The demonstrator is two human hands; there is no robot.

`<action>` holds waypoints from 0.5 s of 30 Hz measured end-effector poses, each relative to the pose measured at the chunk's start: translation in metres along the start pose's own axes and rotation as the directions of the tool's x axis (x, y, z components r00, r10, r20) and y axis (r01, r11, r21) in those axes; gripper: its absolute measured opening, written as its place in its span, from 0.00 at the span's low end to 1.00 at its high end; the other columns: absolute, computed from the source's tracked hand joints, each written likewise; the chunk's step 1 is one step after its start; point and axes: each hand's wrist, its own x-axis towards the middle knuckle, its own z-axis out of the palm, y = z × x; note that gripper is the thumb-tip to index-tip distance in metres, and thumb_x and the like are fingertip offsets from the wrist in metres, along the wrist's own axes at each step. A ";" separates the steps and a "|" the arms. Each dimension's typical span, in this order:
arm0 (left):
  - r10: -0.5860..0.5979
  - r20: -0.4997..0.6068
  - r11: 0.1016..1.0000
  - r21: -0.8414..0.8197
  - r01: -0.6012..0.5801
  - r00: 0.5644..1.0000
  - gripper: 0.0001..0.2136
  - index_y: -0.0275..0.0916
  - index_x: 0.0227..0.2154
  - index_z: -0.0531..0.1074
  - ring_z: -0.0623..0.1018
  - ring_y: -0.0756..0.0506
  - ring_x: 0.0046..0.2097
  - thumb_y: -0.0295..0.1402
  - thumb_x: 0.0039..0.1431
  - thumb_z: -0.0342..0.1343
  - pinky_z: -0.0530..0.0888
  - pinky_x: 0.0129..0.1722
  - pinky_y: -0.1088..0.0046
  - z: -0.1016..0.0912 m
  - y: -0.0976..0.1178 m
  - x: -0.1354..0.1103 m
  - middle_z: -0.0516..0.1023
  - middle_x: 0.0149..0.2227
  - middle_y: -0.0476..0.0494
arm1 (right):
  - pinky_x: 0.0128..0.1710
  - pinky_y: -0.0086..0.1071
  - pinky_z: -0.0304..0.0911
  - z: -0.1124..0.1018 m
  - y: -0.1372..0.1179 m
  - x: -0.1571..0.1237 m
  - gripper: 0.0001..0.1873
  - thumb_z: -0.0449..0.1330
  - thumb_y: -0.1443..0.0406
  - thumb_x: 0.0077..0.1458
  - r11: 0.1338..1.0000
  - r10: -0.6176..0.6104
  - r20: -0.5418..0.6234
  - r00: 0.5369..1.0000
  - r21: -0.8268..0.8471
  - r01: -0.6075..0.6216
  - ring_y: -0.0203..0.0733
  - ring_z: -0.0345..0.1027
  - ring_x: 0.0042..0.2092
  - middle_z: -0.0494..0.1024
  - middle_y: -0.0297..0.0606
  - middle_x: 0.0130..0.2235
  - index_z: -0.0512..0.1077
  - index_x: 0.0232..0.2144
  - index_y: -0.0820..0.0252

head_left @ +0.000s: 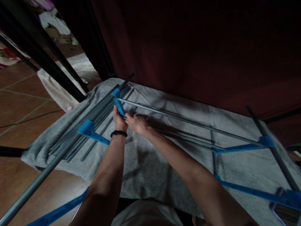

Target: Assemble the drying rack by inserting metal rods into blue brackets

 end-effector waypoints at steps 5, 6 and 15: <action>-0.022 -0.014 1.000 -0.018 0.022 1.000 0.27 0.41 0.20 0.56 0.61 0.54 0.18 0.60 0.57 0.54 0.60 0.17 0.77 0.003 0.001 -0.002 0.59 0.18 0.54 | 0.45 0.35 0.68 -0.003 0.003 -0.002 0.23 0.45 0.57 0.70 1.000 -0.031 0.010 0.999 -0.003 0.031 0.46 0.77 0.48 0.82 0.40 0.49 0.54 0.65 0.50; -0.020 -0.015 1.000 -0.023 0.019 1.000 0.27 0.41 0.21 0.56 0.61 0.54 0.18 0.60 0.56 0.54 0.60 0.17 0.77 0.003 0.001 -0.002 0.59 0.18 0.55 | 0.45 0.35 0.68 -0.004 0.003 -0.003 0.24 0.45 0.57 0.70 1.000 -0.030 0.010 1.000 -0.003 0.030 0.46 0.77 0.48 0.82 0.40 0.49 0.53 0.66 0.50; -0.005 -0.028 1.000 -0.023 0.004 1.000 0.24 0.41 0.21 0.58 0.62 0.53 0.19 0.55 0.57 0.56 0.61 0.17 0.77 0.001 -0.003 0.005 0.60 0.18 0.55 | 0.49 0.34 0.67 -0.008 0.002 -0.006 0.24 0.45 0.56 0.71 0.999 -0.023 0.000 1.000 0.032 0.023 0.43 0.75 0.52 0.80 0.35 0.53 0.57 0.66 0.45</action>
